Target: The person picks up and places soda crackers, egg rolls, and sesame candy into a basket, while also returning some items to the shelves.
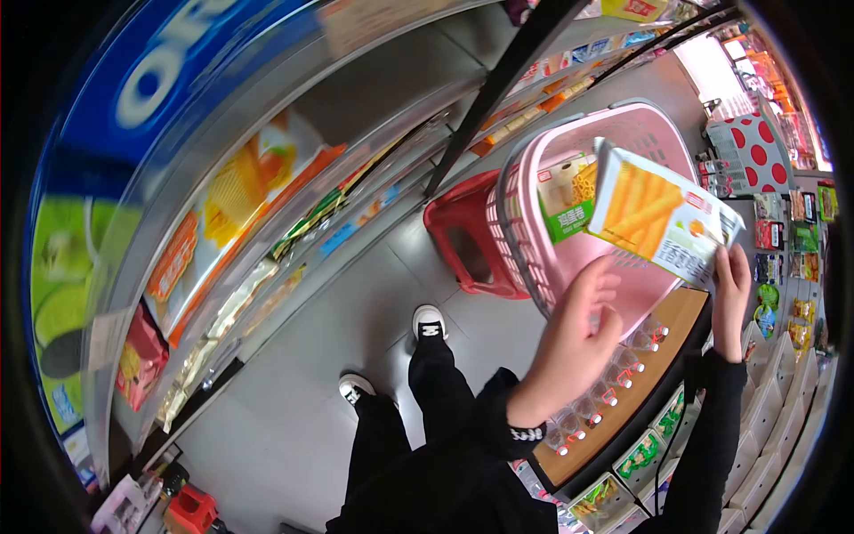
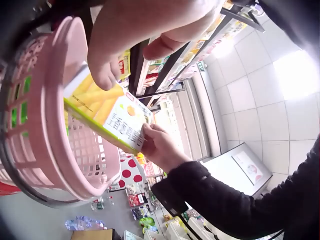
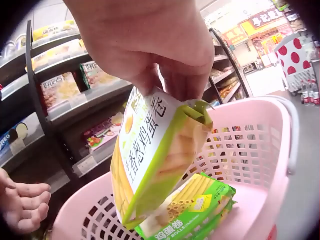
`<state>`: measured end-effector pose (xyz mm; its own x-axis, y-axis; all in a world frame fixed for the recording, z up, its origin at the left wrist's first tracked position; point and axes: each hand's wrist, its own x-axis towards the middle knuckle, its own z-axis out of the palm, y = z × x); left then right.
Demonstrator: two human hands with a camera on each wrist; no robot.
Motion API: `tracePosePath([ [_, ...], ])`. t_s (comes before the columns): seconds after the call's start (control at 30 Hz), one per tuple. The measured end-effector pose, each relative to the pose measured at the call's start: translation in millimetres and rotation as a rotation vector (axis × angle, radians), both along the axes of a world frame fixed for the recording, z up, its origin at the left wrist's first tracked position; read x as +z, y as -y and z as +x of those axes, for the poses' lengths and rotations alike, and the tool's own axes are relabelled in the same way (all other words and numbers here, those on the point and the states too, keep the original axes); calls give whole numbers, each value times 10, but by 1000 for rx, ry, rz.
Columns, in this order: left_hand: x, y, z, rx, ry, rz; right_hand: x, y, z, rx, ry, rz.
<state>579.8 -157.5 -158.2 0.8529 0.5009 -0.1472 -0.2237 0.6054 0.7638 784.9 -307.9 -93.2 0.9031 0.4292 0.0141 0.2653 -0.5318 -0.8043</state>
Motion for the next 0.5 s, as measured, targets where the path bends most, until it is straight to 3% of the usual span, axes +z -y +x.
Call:
tracePosePath([
  [0.03, 0, -78, -101, -37, 59, -27, 102, 39, -145, -31, -17, 40],
  [0.1, -58, -204, -295, 151, 75, 24, 237, 201, -355, -27, 7, 114],
  [0.13, -35, -274, -421, 203, 38, 58, 305, 116, -586, -135, 25, 204],
  [0.17, -16, -338, -548, 251, -3, 94, 403, 154, -695, 30, 10, 230],
  [0.23, -30, -452, -826, 244, -47, 325, 492, -2, -1092, -19, 83, 308],
  [0.4, -8, -587, -1679, 177, -48, 208, 411, -331, -1971, 52, -16, 377],
  [0.5, -142, -669, -2424, 125, -106, 45, 35, -513, -2478, 169, -68, 298],
])
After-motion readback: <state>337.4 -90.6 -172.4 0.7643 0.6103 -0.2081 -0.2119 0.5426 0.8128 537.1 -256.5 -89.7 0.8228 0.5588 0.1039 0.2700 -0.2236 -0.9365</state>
